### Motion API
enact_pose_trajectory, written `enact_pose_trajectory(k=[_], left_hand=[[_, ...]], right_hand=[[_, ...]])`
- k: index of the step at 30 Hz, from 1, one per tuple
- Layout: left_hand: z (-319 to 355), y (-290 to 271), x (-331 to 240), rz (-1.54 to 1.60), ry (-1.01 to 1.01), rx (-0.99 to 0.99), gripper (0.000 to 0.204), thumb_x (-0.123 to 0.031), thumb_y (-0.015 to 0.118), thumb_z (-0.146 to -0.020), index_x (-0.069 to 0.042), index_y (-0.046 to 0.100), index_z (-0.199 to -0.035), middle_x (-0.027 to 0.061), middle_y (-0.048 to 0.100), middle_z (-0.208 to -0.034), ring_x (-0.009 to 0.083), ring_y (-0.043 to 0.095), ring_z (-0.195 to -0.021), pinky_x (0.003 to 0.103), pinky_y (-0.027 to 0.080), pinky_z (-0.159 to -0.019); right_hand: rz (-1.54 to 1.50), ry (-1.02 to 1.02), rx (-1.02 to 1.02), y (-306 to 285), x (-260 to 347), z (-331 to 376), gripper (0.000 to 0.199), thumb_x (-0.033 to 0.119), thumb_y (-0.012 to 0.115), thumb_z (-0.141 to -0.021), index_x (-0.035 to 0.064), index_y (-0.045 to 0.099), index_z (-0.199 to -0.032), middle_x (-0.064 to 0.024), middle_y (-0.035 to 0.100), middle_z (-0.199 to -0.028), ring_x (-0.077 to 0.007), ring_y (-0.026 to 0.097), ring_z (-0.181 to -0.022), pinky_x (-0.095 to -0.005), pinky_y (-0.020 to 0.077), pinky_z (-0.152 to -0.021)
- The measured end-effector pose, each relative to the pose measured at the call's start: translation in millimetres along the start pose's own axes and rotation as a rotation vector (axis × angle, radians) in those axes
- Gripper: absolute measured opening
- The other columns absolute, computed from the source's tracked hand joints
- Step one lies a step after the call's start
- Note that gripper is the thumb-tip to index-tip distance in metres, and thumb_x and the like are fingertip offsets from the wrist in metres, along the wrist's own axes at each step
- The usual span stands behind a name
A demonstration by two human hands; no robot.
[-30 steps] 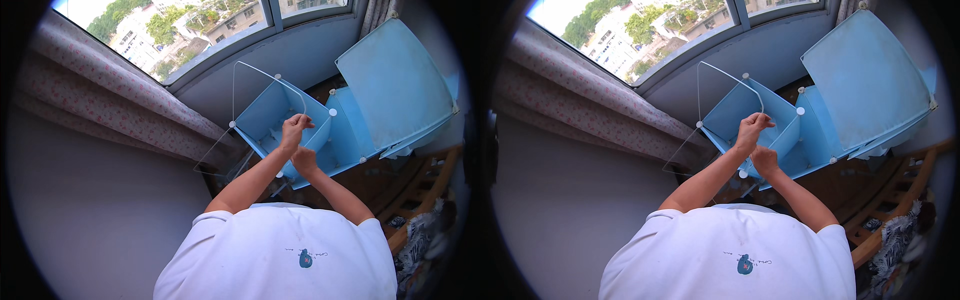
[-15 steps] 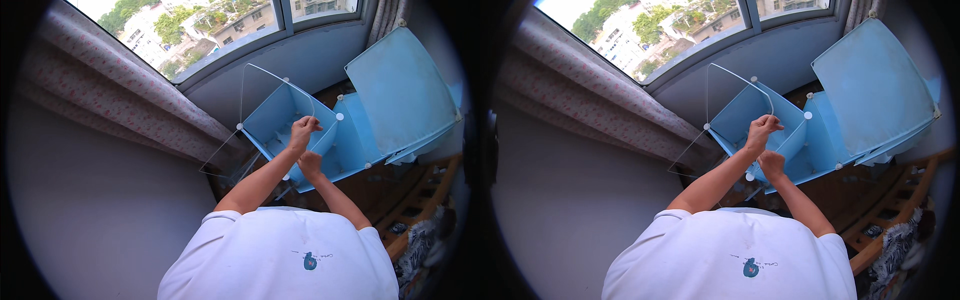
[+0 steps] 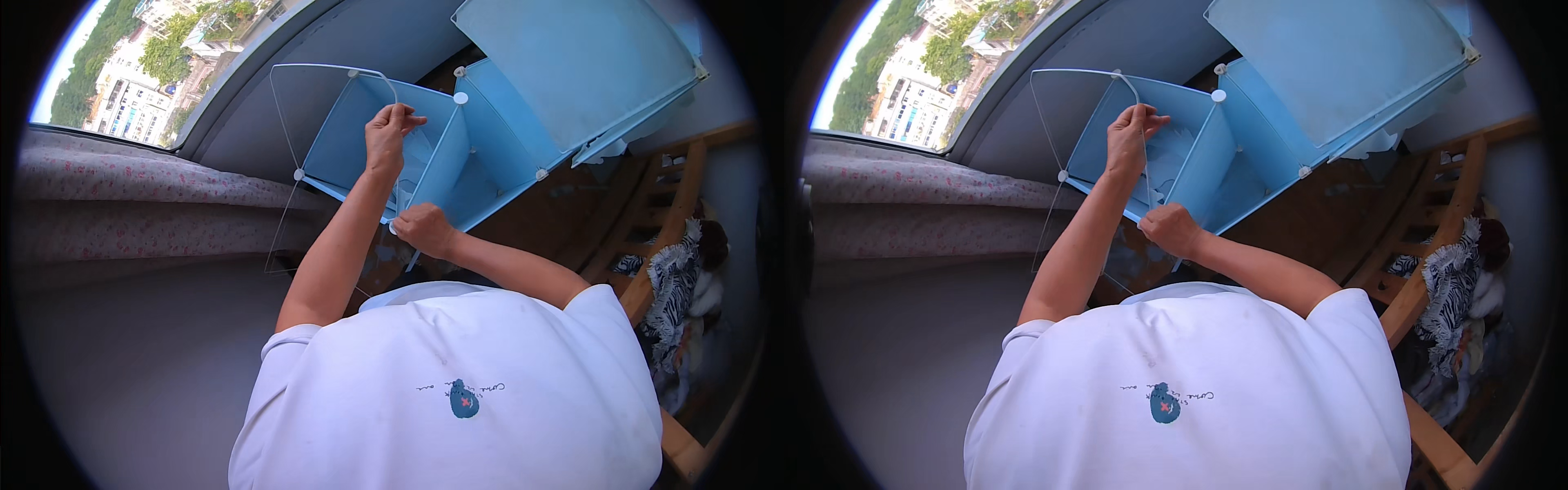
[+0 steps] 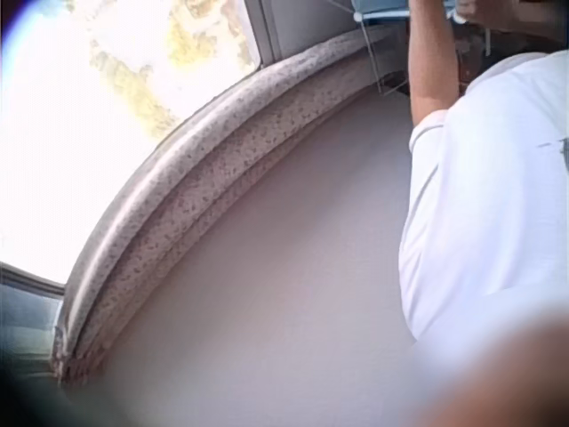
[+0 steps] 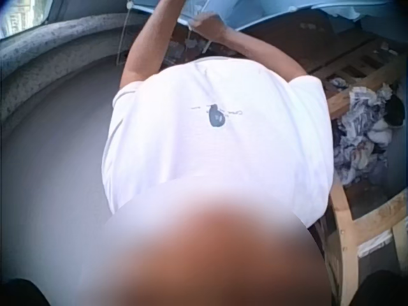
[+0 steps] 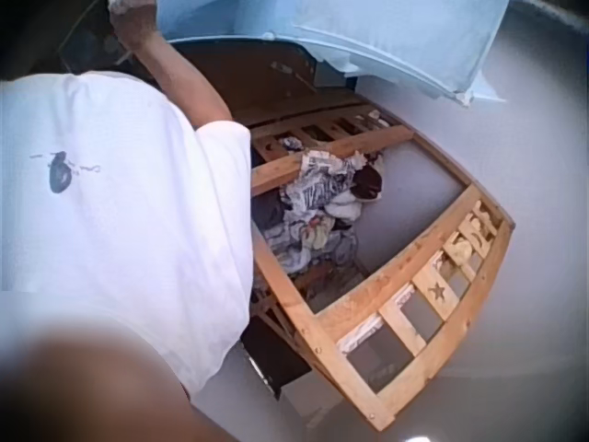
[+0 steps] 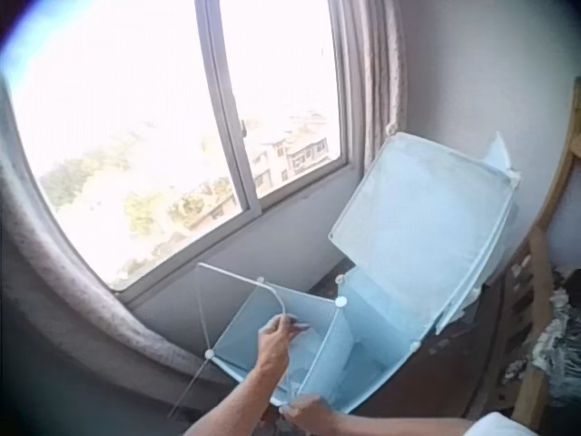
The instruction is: The person assembles a light blue fabric storage cube by hand. They unfold the fabric panels, insert white plastic corner connectors, and thread white support rods through the fabric sleeves to form the cube's frame.
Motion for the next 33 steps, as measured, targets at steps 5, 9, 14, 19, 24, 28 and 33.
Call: enact_pose_trajectory(k=[5, 9, 14, 19, 24, 28, 33], left_hand=[[-6, -26, -11, 0.002, 0.029, -0.017, 0.027, -0.027, 0.043, -0.094, -0.005, 0.059, -0.087, 0.0071, 0.065, -0.076, 0.0192, 0.063, -0.082, 0.034, 0.044, -0.087], [0, -25, -14, 0.040, 0.044, -0.010, 0.027, -0.025, 0.044, -0.094, -0.004, 0.059, -0.088, 0.0080, 0.064, -0.075, 0.0190, 0.063, -0.080, 0.034, 0.045, -0.086], [7, -28, -17, 0.062, 0.071, -0.035, 0.026, -0.023, 0.047, -0.093, -0.001, 0.060, -0.086, 0.0091, 0.063, -0.074, 0.0193, 0.063, -0.076, 0.033, 0.047, -0.083], [10, -29, -18, 0.082, 0.073, -0.034, 0.025, -0.022, 0.046, -0.093, -0.002, 0.060, -0.087, 0.0090, 0.063, -0.076, 0.0192, 0.063, -0.076, 0.033, 0.047, -0.082], [9, -30, -14, 0.076, 0.070, 0.016, 0.031, -0.027, 0.043, -0.094, -0.001, 0.059, -0.090, 0.0087, 0.064, -0.077, 0.0195, 0.063, -0.083, 0.032, 0.046, -0.085], [13, -31, -17, -0.002, 0.062, 0.042, 0.035, -0.030, 0.041, -0.094, 0.000, 0.058, -0.091, 0.0085, 0.063, -0.076, 0.0190, 0.063, -0.081, 0.031, 0.047, -0.084], [35, -43, 19, -0.035, -0.005, 0.138, 0.041, -0.037, 0.039, -0.094, 0.000, 0.056, -0.092, 0.0066, 0.060, -0.070, 0.0168, 0.062, -0.077, 0.029, 0.047, -0.074]], right_hand=[[0.079, 0.473, 0.158, 3, -27, 35, 0.018, 0.024, 0.062, -0.076, 0.0103, 0.057, -0.066, -0.0061, 0.059, -0.063, -0.0227, 0.061, -0.060, -0.0325, 0.0443, -0.048], [0.183, 0.480, 0.339, 24, -55, 40, 0.020, 0.029, 0.058, -0.079, 0.0098, 0.062, -0.074, -0.0082, 0.062, -0.068, -0.0258, 0.062, -0.061, -0.0366, 0.0455, -0.049], [0.230, 0.536, 0.722, 27, -67, 18, 0.027, 0.035, 0.061, -0.077, 0.0087, 0.064, -0.084, -0.0104, 0.063, -0.071, -0.0292, 0.062, -0.066, -0.0392, 0.0473, -0.056], [0.083, 0.517, 0.411, 27, -54, -5, 0.030, 0.038, 0.061, -0.076, 0.0087, 0.063, -0.081, -0.0095, 0.063, -0.069, -0.0284, 0.063, -0.068, -0.0382, 0.0480, -0.056], [-0.014, 0.570, 0.274, 49, -47, -35, 0.026, 0.037, 0.060, -0.077, 0.0106, 0.062, -0.075, -0.0084, 0.062, -0.067, -0.0273, 0.063, -0.066, -0.0387, 0.0481, -0.054], [-0.037, 0.464, 0.175, 47, -48, -31, 0.022, 0.031, 0.058, -0.078, 0.0117, 0.060, -0.067, -0.0084, 0.061, -0.063, -0.0262, 0.062, -0.061, -0.0379, 0.0474, -0.052], [-0.008, 0.483, 0.176, 43, -43, -28, 0.021, 0.027, 0.058, -0.077, 0.0114, 0.060, -0.063, -0.0076, 0.060, -0.059, -0.0247, 0.061, -0.057, -0.0372, 0.0463, -0.049]])
Point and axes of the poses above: each hand's wrist, its own z-axis away from the middle knuckle, its own y-axis out of the palm, x = y × z, the point moved 2 cm from there along -z, towards the middle knuckle
